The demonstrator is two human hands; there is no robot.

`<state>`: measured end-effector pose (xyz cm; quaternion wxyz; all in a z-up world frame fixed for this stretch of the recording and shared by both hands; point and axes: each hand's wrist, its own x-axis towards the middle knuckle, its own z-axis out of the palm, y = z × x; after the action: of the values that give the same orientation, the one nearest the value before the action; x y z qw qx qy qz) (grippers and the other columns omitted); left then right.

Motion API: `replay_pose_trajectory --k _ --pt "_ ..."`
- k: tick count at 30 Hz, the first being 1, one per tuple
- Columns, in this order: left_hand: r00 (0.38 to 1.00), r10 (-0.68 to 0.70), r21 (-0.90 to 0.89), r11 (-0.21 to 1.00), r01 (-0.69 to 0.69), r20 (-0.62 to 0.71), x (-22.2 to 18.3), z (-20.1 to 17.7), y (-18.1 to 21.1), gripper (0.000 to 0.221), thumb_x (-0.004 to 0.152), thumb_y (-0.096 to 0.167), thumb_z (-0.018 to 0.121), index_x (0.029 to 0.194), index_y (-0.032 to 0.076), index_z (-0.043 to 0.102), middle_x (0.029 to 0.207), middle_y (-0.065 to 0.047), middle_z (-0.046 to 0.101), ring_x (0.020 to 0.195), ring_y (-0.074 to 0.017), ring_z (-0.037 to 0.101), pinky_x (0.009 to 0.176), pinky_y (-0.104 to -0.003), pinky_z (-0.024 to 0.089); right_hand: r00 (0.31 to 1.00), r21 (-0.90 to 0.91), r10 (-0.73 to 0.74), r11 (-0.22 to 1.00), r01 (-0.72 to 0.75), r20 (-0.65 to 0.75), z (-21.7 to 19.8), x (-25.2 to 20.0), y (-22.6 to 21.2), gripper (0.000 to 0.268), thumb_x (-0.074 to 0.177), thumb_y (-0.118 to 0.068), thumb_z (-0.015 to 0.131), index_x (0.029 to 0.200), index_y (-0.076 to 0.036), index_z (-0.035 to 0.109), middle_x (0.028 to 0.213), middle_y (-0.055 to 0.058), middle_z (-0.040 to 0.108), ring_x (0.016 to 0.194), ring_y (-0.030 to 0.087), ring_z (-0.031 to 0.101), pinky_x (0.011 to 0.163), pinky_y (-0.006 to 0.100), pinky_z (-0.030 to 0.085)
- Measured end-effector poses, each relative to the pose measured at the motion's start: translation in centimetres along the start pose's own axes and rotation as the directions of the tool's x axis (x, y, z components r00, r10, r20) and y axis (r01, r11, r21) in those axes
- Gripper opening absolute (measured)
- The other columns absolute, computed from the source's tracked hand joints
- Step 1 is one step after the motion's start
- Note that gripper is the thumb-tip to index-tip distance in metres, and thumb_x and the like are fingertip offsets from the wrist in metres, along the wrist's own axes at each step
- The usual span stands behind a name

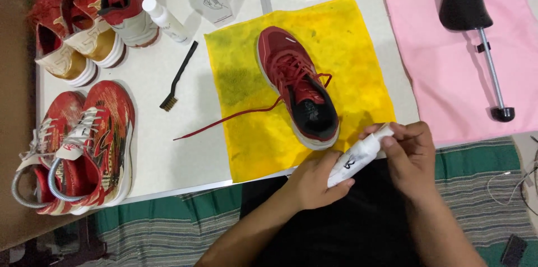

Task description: Lacing a red sneaker, applying maintenance spray, and inserting a shoe tree for shape retention.

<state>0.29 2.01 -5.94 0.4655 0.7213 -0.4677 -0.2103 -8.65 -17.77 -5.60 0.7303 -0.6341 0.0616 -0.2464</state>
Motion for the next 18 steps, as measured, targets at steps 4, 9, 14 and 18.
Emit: replay_pose_trajectory --k 4,9,14,18 --pt "1.000 -0.028 -0.022 0.999 0.029 0.011 0.5 -0.3 -0.4 0.045 0.095 0.041 0.058 0.116 0.002 0.050 0.096 -0.021 0.065 0.084 -0.0412 0.064 0.071 -0.046 0.048 1.000 0.021 0.001 1.000 -0.001 0.011 0.2 0.7 0.2 0.017 0.104 -0.007 0.055 0.115 -0.014 0.045 0.112 0.030 0.068 0.104 0.040 0.074 0.090 0.051 0.065" --pt "0.996 -0.075 -0.034 0.997 0.073 -0.057 0.3 -0.8 0.5 0.050 0.093 0.043 0.061 0.121 0.003 0.052 0.100 -0.019 0.066 0.089 -0.0425 0.065 0.073 -0.047 0.049 0.976 -0.023 0.149 0.989 -0.147 0.159 0.1 0.0 -0.3 0.066 0.090 -0.006 0.069 0.142 -0.020 0.033 0.134 0.030 0.065 0.108 0.029 0.072 0.087 0.040 0.063" --pt "0.955 -0.152 -0.230 0.950 0.213 0.254 -1.4 -5.5 4.8 0.086 0.087 0.034 0.070 0.157 0.010 0.027 0.144 -0.014 0.061 0.109 -0.0255 0.072 0.101 -0.037 0.050 0.985 -0.240 0.061 0.966 -0.099 -0.162 -2.1 1.5 -2.2 0.076 0.081 -0.006 0.071 0.144 -0.016 0.030 0.122 0.032 0.067 0.103 0.033 0.071 0.080 0.039 0.061" --pt "0.994 -0.039 -0.191 0.981 0.018 -0.105 -4.9 -7.4 1.0 0.023 0.099 0.023 0.065 0.121 0.015 0.062 0.115 -0.005 0.071 0.124 -0.0246 0.070 0.101 -0.033 0.050 0.984 -0.435 -0.153 0.895 0.097 -0.096 -4.7 8.9 -5.9 0.078 0.088 0.026 0.054 0.144 -0.011 0.015 0.124 0.047 0.056 0.114 0.047 0.062 0.096 0.053 0.056"
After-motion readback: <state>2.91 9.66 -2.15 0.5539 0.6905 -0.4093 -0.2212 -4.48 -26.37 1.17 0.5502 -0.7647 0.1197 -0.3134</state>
